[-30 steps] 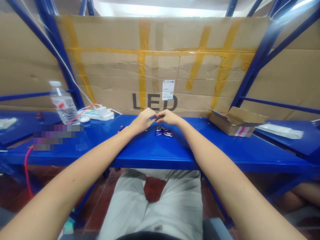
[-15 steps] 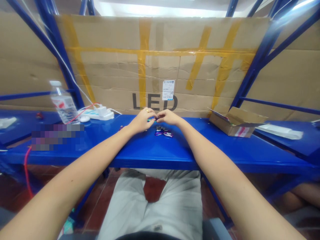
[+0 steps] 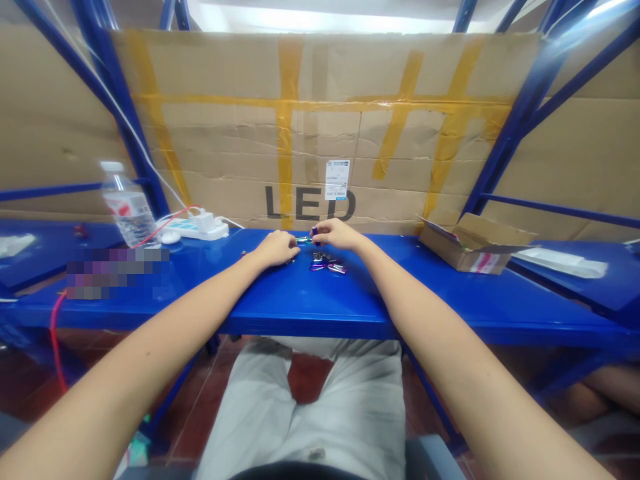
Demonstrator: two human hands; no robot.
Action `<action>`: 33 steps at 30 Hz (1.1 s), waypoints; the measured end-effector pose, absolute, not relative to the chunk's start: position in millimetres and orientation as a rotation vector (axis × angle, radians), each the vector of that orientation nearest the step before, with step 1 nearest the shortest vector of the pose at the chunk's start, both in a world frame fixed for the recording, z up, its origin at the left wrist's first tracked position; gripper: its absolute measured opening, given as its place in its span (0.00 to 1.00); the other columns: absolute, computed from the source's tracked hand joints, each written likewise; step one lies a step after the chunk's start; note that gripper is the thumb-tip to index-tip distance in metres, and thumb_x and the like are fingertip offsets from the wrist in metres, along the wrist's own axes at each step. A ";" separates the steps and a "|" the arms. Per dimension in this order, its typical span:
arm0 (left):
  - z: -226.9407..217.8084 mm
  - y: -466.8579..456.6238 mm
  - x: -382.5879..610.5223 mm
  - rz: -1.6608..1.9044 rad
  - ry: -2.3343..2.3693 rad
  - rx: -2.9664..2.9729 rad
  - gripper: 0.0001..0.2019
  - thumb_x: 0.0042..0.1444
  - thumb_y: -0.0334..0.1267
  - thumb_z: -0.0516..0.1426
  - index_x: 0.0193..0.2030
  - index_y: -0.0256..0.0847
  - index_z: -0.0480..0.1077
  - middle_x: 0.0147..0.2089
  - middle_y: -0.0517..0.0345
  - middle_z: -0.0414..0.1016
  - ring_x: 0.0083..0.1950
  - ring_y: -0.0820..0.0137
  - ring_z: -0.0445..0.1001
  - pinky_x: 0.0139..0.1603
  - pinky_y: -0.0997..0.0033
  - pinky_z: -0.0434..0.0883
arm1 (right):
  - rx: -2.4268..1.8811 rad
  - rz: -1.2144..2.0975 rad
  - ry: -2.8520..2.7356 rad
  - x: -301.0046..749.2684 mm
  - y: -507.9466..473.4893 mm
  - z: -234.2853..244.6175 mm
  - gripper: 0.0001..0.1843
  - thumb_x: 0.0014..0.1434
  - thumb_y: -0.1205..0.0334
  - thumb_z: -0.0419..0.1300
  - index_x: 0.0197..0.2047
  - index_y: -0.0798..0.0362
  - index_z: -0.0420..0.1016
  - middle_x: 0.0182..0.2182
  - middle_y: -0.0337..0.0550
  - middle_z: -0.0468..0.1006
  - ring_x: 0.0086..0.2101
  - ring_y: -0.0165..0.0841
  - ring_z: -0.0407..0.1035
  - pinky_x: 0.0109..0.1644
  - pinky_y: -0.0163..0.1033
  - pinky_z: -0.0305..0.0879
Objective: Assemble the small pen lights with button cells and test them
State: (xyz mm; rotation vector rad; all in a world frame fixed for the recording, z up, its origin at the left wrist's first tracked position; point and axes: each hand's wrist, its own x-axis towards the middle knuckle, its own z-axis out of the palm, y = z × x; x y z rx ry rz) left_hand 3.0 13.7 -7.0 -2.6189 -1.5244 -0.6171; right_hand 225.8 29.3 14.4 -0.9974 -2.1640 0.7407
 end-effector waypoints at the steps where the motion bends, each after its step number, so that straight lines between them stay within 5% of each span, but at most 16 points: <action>1: -8.3 14.7 6.0 -0.603 -1.539 -2.570 0.10 0.56 0.40 0.58 0.32 0.42 0.79 0.33 0.51 0.82 0.40 0.60 0.78 0.47 0.65 0.71 | -1.003 0.737 -2.167 225.5 29.4 14.3 0.06 0.54 0.66 0.65 0.37 0.57 0.81 0.29 0.41 0.81 0.30 0.30 0.71 0.40 0.36 0.68; 10: -5.4 16.5 15.8 -0.641 -1.632 -2.563 0.02 0.46 0.34 0.62 0.27 0.42 0.77 0.26 0.55 0.79 0.37 0.61 0.75 0.44 0.64 0.71 | -1.023 0.614 -2.237 225.1 20.4 18.7 0.05 0.53 0.63 0.64 0.31 0.57 0.77 0.27 0.40 0.78 0.30 0.31 0.68 0.38 0.36 0.64; 21: 2.5 9.1 13.0 -0.502 -1.397 -2.874 0.10 0.48 0.27 0.56 0.30 0.39 0.80 0.27 0.56 0.79 0.30 0.67 0.76 0.35 0.71 0.69 | -1.008 0.678 -2.195 225.3 28.5 14.8 0.09 0.50 0.72 0.65 0.37 0.57 0.82 0.31 0.42 0.83 0.33 0.32 0.73 0.42 0.36 0.67; 28: 6.5 4.1 14.9 -1.122 -1.065 -2.561 0.06 0.58 0.31 0.58 0.35 0.40 0.77 0.39 0.52 0.82 0.45 0.64 0.75 0.50 0.64 0.71 | -1.044 0.636 -2.190 226.0 27.4 15.8 0.11 0.50 0.74 0.65 0.37 0.57 0.84 0.33 0.43 0.84 0.35 0.33 0.74 0.45 0.36 0.68; 33: 6.9 -0.9 20.0 -1.274 -0.888 -2.556 0.05 0.61 0.33 0.59 0.37 0.41 0.77 0.39 0.53 0.82 0.45 0.65 0.75 0.50 0.64 0.71 | -0.999 0.656 -2.214 223.9 26.0 15.8 0.08 0.50 0.70 0.64 0.36 0.58 0.82 0.28 0.40 0.80 0.31 0.31 0.70 0.41 0.36 0.66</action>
